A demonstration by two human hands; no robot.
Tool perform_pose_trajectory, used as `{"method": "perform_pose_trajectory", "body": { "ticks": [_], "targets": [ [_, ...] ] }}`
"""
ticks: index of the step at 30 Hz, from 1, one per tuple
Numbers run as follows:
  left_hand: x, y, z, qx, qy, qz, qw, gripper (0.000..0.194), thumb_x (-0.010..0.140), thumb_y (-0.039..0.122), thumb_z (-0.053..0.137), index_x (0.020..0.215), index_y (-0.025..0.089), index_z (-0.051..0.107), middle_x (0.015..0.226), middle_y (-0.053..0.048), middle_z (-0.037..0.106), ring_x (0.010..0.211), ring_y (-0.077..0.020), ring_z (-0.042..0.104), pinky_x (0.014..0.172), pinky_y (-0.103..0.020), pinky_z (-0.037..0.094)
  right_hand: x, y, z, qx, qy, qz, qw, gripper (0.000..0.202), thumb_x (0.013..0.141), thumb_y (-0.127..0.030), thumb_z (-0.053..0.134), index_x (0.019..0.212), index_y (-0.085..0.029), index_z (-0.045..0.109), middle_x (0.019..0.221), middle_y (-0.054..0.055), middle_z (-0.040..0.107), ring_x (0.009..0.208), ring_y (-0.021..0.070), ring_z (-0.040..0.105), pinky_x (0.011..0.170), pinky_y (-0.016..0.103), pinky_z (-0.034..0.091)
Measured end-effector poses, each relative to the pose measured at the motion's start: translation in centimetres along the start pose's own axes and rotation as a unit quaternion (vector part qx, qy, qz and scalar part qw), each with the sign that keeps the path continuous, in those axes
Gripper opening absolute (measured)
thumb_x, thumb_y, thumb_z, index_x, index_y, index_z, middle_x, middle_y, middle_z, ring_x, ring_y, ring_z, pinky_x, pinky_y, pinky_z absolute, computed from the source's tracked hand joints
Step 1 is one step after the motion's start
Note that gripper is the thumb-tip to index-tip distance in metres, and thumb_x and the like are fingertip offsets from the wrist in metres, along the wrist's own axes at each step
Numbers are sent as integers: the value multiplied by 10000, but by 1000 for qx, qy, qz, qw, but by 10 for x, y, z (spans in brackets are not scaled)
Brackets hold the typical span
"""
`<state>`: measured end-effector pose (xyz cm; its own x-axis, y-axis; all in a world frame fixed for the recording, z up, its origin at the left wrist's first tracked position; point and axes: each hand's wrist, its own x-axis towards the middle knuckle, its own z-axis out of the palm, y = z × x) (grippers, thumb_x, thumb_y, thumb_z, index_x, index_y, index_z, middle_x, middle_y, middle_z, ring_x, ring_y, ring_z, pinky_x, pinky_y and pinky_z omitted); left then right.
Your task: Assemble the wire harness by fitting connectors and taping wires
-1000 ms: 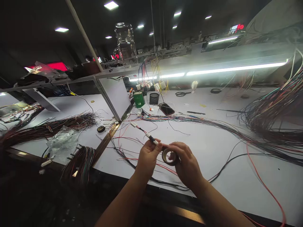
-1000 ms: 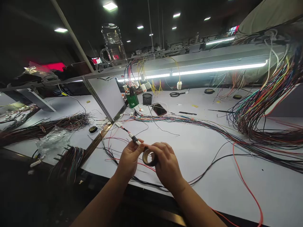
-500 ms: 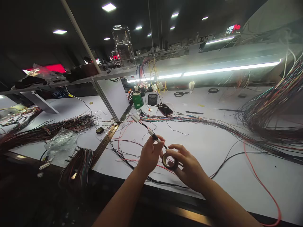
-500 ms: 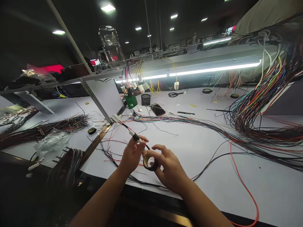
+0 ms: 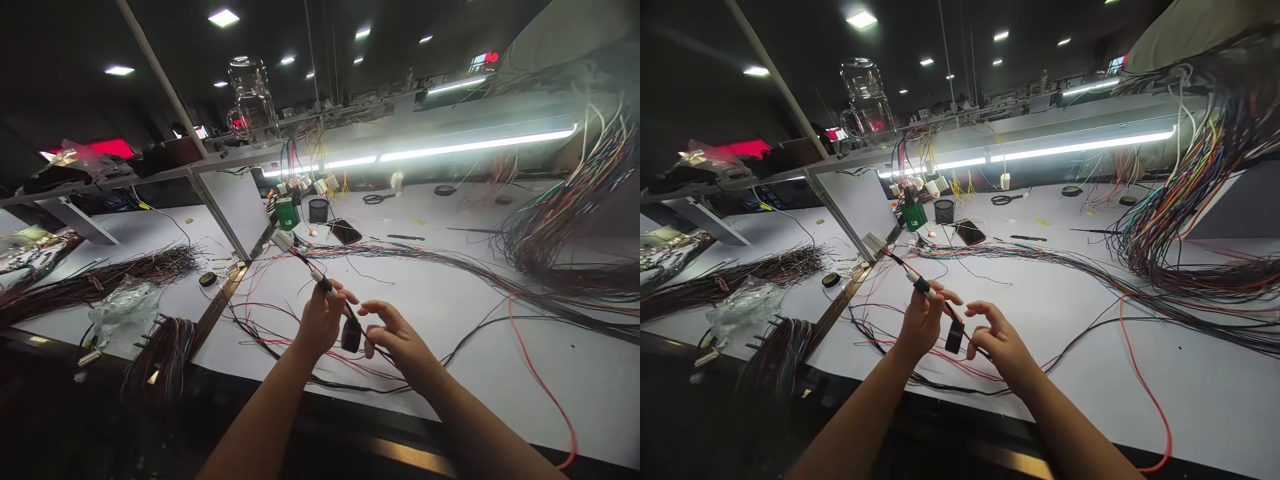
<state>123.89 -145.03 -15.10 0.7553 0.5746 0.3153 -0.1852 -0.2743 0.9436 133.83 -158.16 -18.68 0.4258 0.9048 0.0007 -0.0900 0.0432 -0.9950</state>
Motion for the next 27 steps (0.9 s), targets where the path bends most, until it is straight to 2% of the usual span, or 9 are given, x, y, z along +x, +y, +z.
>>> {"method": "perform_pose_trajectory", "body": {
  "ticks": [2, 4, 6, 9, 13, 17, 21, 24, 27],
  "targets": [
    [3, -2, 1, 20, 32, -19, 999, 279, 892, 477, 456, 985, 215, 424, 818, -5, 643, 465, -72, 539, 502, -221, 422, -4, 6, 0, -98, 8, -129, 987, 407, 790, -152, 488, 1166, -307, 504, 1179, 51, 500, 697, 125, 577, 725, 366, 493],
    [3, -4, 4, 12, 67, -41, 997, 288, 889, 483, 459, 995, 217, 422, 799, 8, 640, 408, -58, 503, 445, -202, 382, -7, 13, 0, -212, 9, -235, 949, 418, 780, -99, 493, 1126, -324, 556, 1182, 48, 502, 788, 151, 562, 766, 376, 481],
    [-1, -8, 8, -34, 113, -72, 990, 301, 887, 485, 464, 1009, 212, 431, 787, 7, 647, 433, -66, 529, 475, -205, 398, -6, 20, 0, -253, 42, -271, 928, 421, 786, -47, 446, 1083, -319, 570, 1102, 37, 546, 811, 156, 553, 756, 361, 479],
    [-10, -15, 17, -139, 137, -153, 969, 331, 859, 478, 527, 975, 168, 526, 847, -45, 669, 675, -128, 631, 638, -245, 462, -2, 25, 2, -202, 111, -261, 937, 431, 797, -15, 386, 1091, -294, 534, 994, 24, 587, 830, 150, 560, 736, 330, 488],
    [-22, -21, 25, -213, 47, -219, 951, 340, 828, 435, 592, 904, 111, 661, 928, -111, 686, 907, -214, 625, 789, -319, 463, 2, 24, 6, -140, 113, -239, 954, 324, 828, -88, 431, 1059, -277, 556, 1054, 36, 602, 953, 183, 570, 832, 379, 471],
    [-27, -22, 24, -159, 64, -178, 969, 289, 836, 390, 595, 904, 133, 709, 1004, -108, 693, 1079, -245, 575, 966, -374, 391, 2, 26, 1, 73, 90, -59, 992, 212, 819, -214, 521, 1030, -233, 523, 933, 24, 618, 731, 166, 621, 783, 399, 485],
    [-23, -16, 16, -104, 15, -124, 987, 268, 859, 379, 559, 896, 166, 716, 985, -85, 705, 1089, -237, 580, 996, -378, 384, 7, 27, -7, 175, 24, 105, 979, 243, 738, -194, 562, 978, -173, 536, 794, 3, 582, 611, 148, 605, 699, 355, 482],
    [-15, -10, 10, 31, -31, -87, 995, 284, 869, 388, 536, 841, 172, 718, 897, -69, 708, 919, -207, 627, 891, -336, 441, 6, 23, -7, 181, 24, 89, 979, 330, 710, -163, 550, 1033, -216, 508, 951, 9, 570, 582, 119, 598, 683, 348, 493],
    [-9, -5, 7, 139, -26, -64, 988, 297, 860, 406, 541, 765, 171, 696, 706, -31, 666, 686, -154, 588, 707, -278, 455, -1, 20, -3, 81, 46, -35, 995, 376, 760, -164, 519, 1119, -274, 494, 1110, 29, 528, 688, 126, 616, 792, 382, 490]
  ]
}}
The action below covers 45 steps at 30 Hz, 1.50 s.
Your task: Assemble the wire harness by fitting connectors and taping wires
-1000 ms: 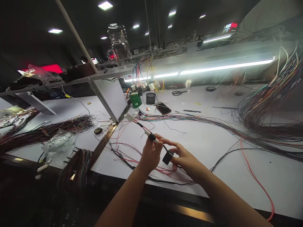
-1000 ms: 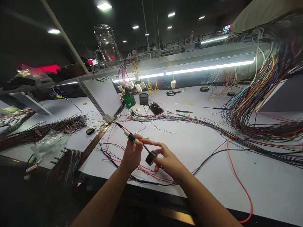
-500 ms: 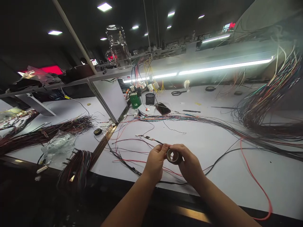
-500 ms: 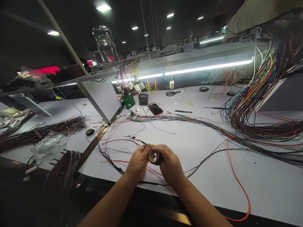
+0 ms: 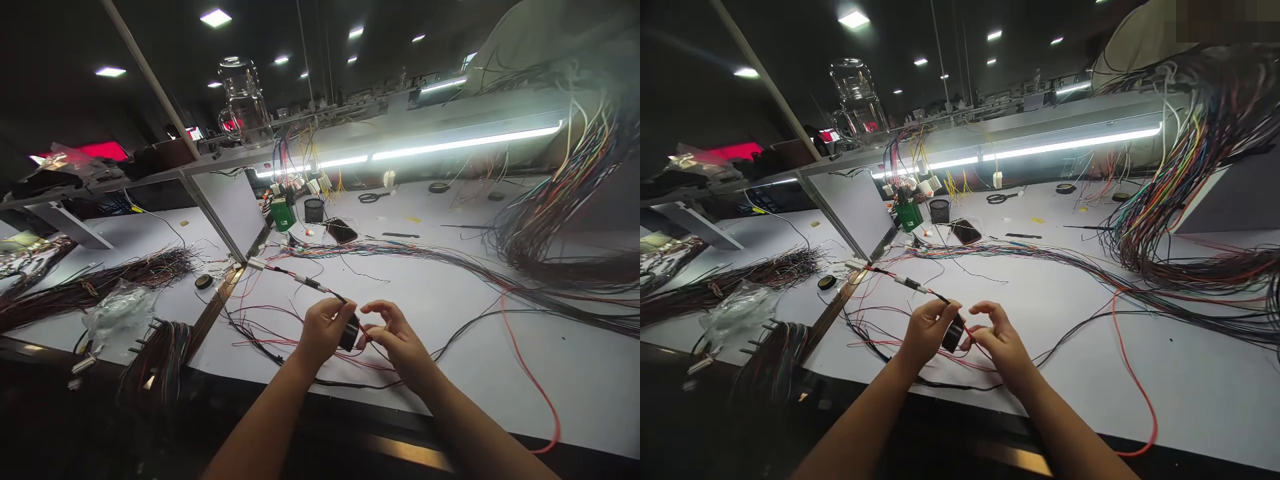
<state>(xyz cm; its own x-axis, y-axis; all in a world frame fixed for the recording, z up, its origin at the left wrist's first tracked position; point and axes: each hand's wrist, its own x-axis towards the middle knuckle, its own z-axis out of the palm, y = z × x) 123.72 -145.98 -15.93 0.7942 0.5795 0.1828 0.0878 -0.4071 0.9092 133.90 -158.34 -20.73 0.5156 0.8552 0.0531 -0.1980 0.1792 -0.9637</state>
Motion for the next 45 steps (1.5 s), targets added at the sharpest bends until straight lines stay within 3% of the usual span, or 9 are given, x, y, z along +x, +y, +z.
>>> {"method": "perform_pose_trajectory", "body": {
  "ticks": [6, 11, 16, 21, 30, 36, 39, 42, 45],
  "targets": [
    [-3, -5, 9, -55, 47, -40, 997, 326, 865, 439, 518, 800, 164, 682, 740, -30, 671, 614, -120, 533, 631, -255, 432, -9, 6, 3, -265, 10, -223, 938, 355, 778, -97, 509, 1024, -327, 621, 1112, 28, 530, 752, 139, 579, 769, 379, 479],
    [-10, -9, 20, -240, 72, -53, 967, 282, 883, 388, 518, 925, 150, 663, 941, -99, 710, 913, -193, 616, 847, -335, 446, -3, 5, -2, 55, 120, 33, 991, 221, 789, -194, 554, 1004, -225, 513, 921, 25, 597, 657, 161, 628, 686, 362, 498],
    [-2, -3, 13, -184, -25, 17, 982, 236, 891, 353, 503, 889, 181, 665, 905, -85, 713, 1016, -216, 598, 937, -360, 405, 6, 1, -3, 157, 39, 181, 970, 307, 748, -211, 601, 1039, -214, 502, 959, 29, 586, 539, 105, 556, 544, 283, 454],
    [12, 1, 10, 3, -22, 61, 998, 277, 887, 400, 480, 872, 202, 673, 707, -30, 650, 614, -140, 545, 693, -276, 423, -2, 3, 0, 142, 45, 65, 987, 336, 821, -286, 577, 1126, -296, 437, 1055, 4, 492, 655, 107, 580, 667, 310, 491],
    [6, -7, 26, -103, 31, -57, 993, 319, 856, 475, 510, 890, 185, 638, 638, 16, 584, 546, -100, 479, 556, -224, 390, -12, 4, -2, -172, -3, -166, 971, 239, 815, -231, 582, 1046, -286, 608, 1009, 42, 494, 838, 171, 544, 769, 360, 486],
    [-2, -26, 37, -359, 105, -159, 914, 348, 827, 476, 565, 916, 139, 567, 852, -86, 673, 695, -123, 591, 643, -248, 465, 6, 22, 2, 116, 165, 81, 976, 147, 752, -270, 589, 877, -209, 540, 824, 14, 602, 643, 160, 598, 708, 372, 501],
    [-5, -36, 43, -392, 62, -197, 896, 336, 773, 427, 655, 941, 146, 576, 898, -66, 641, 704, -110, 581, 653, -249, 473, 13, 31, 3, 153, 184, 114, 964, 212, 716, -267, 619, 900, -221, 525, 746, -8, 588, 647, 165, 590, 690, 353, 501],
    [-7, -46, 45, -343, 13, -204, 917, 303, 752, 401, 680, 850, 122, 612, 792, -40, 605, 687, -99, 566, 675, -233, 454, 16, 29, -8, 36, 153, 106, 982, 311, 727, -283, 588, 1028, -253, 515, 754, -13, 589, 691, 186, 587, 681, 360, 489],
    [-7, -55, 46, -302, 33, -205, 930, 304, 742, 413, 671, 810, 121, 615, 749, -38, 596, 666, -104, 555, 630, -219, 429, 20, 14, -26, -255, 90, 10, 963, 349, 655, -224, 557, 1003, -230, 578, 1002, 48, 600, 977, 245, 560, 856, 412, 440]
  ]
}}
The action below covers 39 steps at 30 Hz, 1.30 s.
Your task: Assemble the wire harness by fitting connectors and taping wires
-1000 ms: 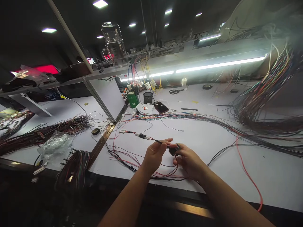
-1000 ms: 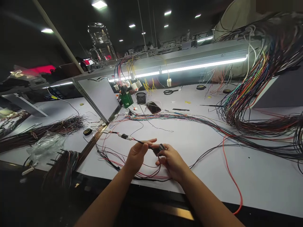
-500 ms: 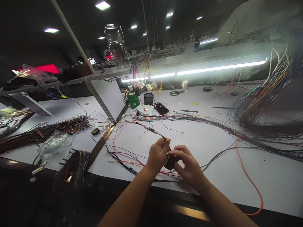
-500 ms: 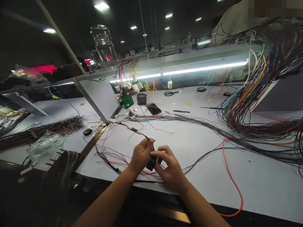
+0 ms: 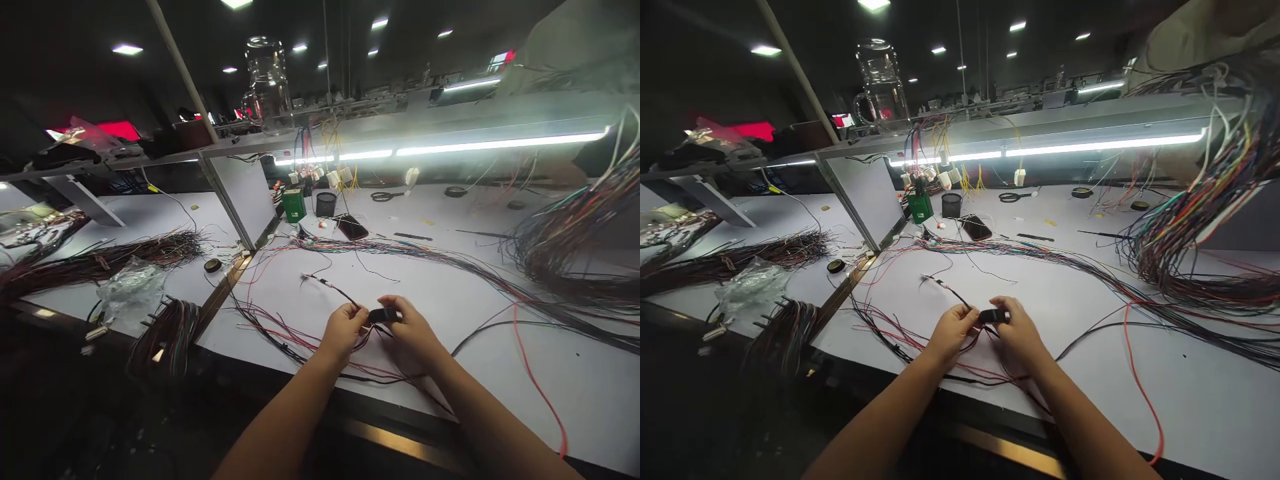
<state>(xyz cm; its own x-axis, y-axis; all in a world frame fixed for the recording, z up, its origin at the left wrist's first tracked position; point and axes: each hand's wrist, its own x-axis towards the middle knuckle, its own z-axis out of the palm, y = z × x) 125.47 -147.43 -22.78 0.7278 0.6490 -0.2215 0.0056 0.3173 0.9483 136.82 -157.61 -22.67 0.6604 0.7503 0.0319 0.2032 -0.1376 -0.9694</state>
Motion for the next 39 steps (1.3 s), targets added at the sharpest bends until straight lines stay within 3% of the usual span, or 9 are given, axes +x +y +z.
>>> {"method": "perform_pose_trajectory", "body": {
  "ticks": [4, 8, 12, 17, 24, 31, 33, 36, 39],
  "targets": [
    [2, -8, 0, 26, 39, 16, 999, 255, 737, 384, 644, 800, 142, 594, 612, 16, 536, 524, -83, 472, 515, -207, 378, 7, -22, -16, -244, -137, -150, 948, 398, 697, -221, 504, 1087, -230, 582, 1115, 58, 598, 1052, 237, 530, 897, 378, 402],
    [2, -15, 0, 68, 37, 22, 997, 158, 762, 310, 589, 789, 154, 596, 596, 25, 537, 507, -81, 462, 509, -209, 378, 13, -44, -9, -447, -199, -119, 864, 229, 824, -343, 444, 905, -205, 608, 766, 58, 671, 747, 240, 590, 734, 372, 385],
    [2, -20, -4, 46, 59, 10, 997, 156, 736, 288, 616, 801, 147, 607, 665, 0, 585, 591, -97, 523, 597, -227, 433, 27, -53, -2, -545, -230, -71, 803, 110, 754, -235, 461, 748, -216, 569, 656, 40, 654, 637, 222, 588, 613, 320, 322],
    [0, -23, -6, 56, 37, -5, 998, 182, 729, 308, 640, 809, 147, 614, 691, -8, 595, 600, -102, 522, 578, -230, 426, 40, -48, -6, -451, -325, 15, 831, 255, 778, -370, 480, 965, -266, 617, 717, 3, 678, 648, 203, 604, 568, 284, 335],
    [0, -16, -3, -14, 10, -69, 997, 193, 711, 289, 678, 767, 117, 611, 595, 7, 571, 529, -78, 517, 551, -220, 427, 47, -44, -10, -392, -412, 71, 820, 347, 814, -491, 468, 678, -208, 616, 527, 19, 608, 501, 155, 520, 514, 277, 335],
    [2, -7, -6, -18, 15, -96, 995, 186, 648, 227, 720, 645, 121, 567, 501, 37, 515, 436, -47, 438, 474, -188, 383, 6, -70, 23, -581, -249, -224, 741, 207, 690, -38, 484, 601, -186, 597, 602, 93, 624, 594, 228, 576, 674, 391, 350],
    [2, -7, -4, -5, 33, -100, 994, 192, 642, 226, 727, 652, 124, 564, 494, 39, 508, 418, -42, 409, 436, -177, 353, -23, -86, 29, -544, -282, -265, 744, 221, 652, -4, 498, 559, -192, 566, 566, 74, 602, 556, 201, 554, 646, 366, 352],
    [6, -6, 0, 5, 71, -98, 993, 180, 724, 267, 668, 722, 137, 542, 592, 13, 569, 450, -51, 467, 447, -170, 385, -65, -118, 29, -392, -363, -298, 791, 225, 743, -112, 535, 548, -224, 520, 555, 14, 576, 535, 155, 518, 571, 310, 364],
    [10, -3, 2, 4, 63, -105, 992, 192, 804, 329, 583, 805, 151, 513, 639, 13, 571, 450, -58, 505, 459, -179, 417, -69, -125, 18, -266, -442, -366, 774, 221, 856, -198, 501, 671, -277, 593, 642, -27, 614, 625, 142, 539, 743, 319, 411]
  ]
}}
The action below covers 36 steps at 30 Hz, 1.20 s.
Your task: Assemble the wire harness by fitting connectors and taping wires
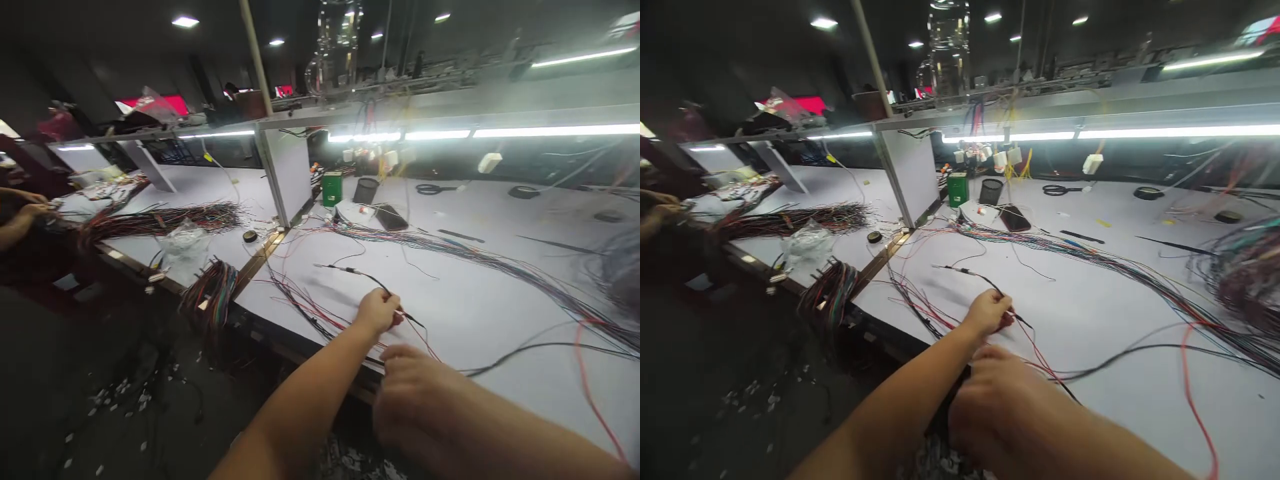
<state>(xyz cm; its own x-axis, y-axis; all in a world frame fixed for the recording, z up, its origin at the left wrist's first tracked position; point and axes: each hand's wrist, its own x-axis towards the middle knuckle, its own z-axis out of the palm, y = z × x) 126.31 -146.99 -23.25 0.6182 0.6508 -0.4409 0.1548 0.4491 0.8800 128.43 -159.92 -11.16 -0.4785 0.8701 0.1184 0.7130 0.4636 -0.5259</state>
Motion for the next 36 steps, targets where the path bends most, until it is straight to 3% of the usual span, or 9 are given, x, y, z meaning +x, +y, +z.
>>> {"method": "perform_pose_trajectory", "body": {
  "ticks": [3, 5, 8, 12, 16, 22, 28, 32, 36],
  "targets": [
    [-1, 6, -5, 1, -32, -16, 999, 270, 846, 425, 508, 874, 157, 491, 683, 3, 572, 462, -85, 550, 470, -211, 448, -27, 60, -4, -143, 111, 121, 976, 251, 906, -181, 433, 1010, -291, 634, 687, -12, 637, 675, 158, 562, 836, 391, 369],
    [-4, 10, -10, 1, -60, -27, 998, 315, 840, 455, 515, 920, 151, 495, 753, -22, 592, 505, -98, 581, 519, -240, 482, -53, 110, -1, -244, 105, 213, 940, 382, 897, -170, 449, 1269, -232, 513, 721, 23, 649, 698, 174, 572, 823, 397, 376],
    [-8, 12, -16, -13, -104, -34, 994, 439, 743, 326, 682, 1085, 139, 480, 831, -41, 609, 602, -95, 603, 640, -250, 503, -83, 151, 10, -328, 122, 303, 886, 405, 881, -171, 454, 1278, -209, 521, 984, 110, 651, 924, 238, 575, 877, 424, 377],
    [-7, 8, -18, -49, -147, 0, 988, 748, 627, 126, 751, 1277, 131, 379, 870, -41, 602, 708, -103, 603, 718, -248, 486, -81, 128, 41, -254, 194, 357, 877, 558, 861, -424, 514, 1338, -147, 433, 1233, 170, 532, 1110, 296, 504, 898, 410, 424],
    [-3, 10, -23, 167, -120, 77, 976, 632, 755, 260, 644, 1320, 138, 388, 856, -28, 599, 641, -105, 573, 614, -247, 452, -78, 105, 75, -149, 144, 320, 925, 484, 902, -199, 368, 1385, -203, 339, 984, 75, 612, 744, 168, 601, 633, 269, 472],
    [-4, 40, -75, 613, -225, 261, 711, 248, 897, 368, 467, 933, 238, 675, 904, -8, 684, 852, -163, 608, 739, -267, 426, -117, 139, 61, -196, 65, 204, 957, 433, 934, -179, 318, 1334, -294, 440, 880, 26, 615, 684, 148, 557, 613, 253, 426],
    [-12, 56, -133, 732, -22, 330, 596, 395, 886, 477, 456, 1163, 232, 594, 1150, -87, 603, 1098, -252, 524, 947, -412, 392, -151, 153, 50, -201, 140, 218, 945, 483, 882, -413, 508, 1346, -293, 448, 1178, 86, 590, 1069, 251, 539, 902, 420, 431],
    [-24, 51, -102, 712, -141, 422, 543, 654, 825, 626, 453, 1349, 236, 431, 1451, -88, 360, 1331, -274, 299, 1123, -467, 157, -165, 141, 56, -171, 159, 253, 939, 502, 834, -455, 564, 1304, -290, 499, 1210, 97, 571, 1075, 258, 546, 885, 406, 462],
    [-18, 36, -48, 682, -230, 441, 536, 759, 765, 695, 474, 1356, 220, 417, 1367, -100, 457, 1274, -279, 360, 1096, -472, 200, -160, 128, 61, -146, 140, 250, 947, 319, 931, -273, 406, 1198, -253, 580, 967, 76, 631, 803, 174, 595, 703, 301, 481]
  ]
}}
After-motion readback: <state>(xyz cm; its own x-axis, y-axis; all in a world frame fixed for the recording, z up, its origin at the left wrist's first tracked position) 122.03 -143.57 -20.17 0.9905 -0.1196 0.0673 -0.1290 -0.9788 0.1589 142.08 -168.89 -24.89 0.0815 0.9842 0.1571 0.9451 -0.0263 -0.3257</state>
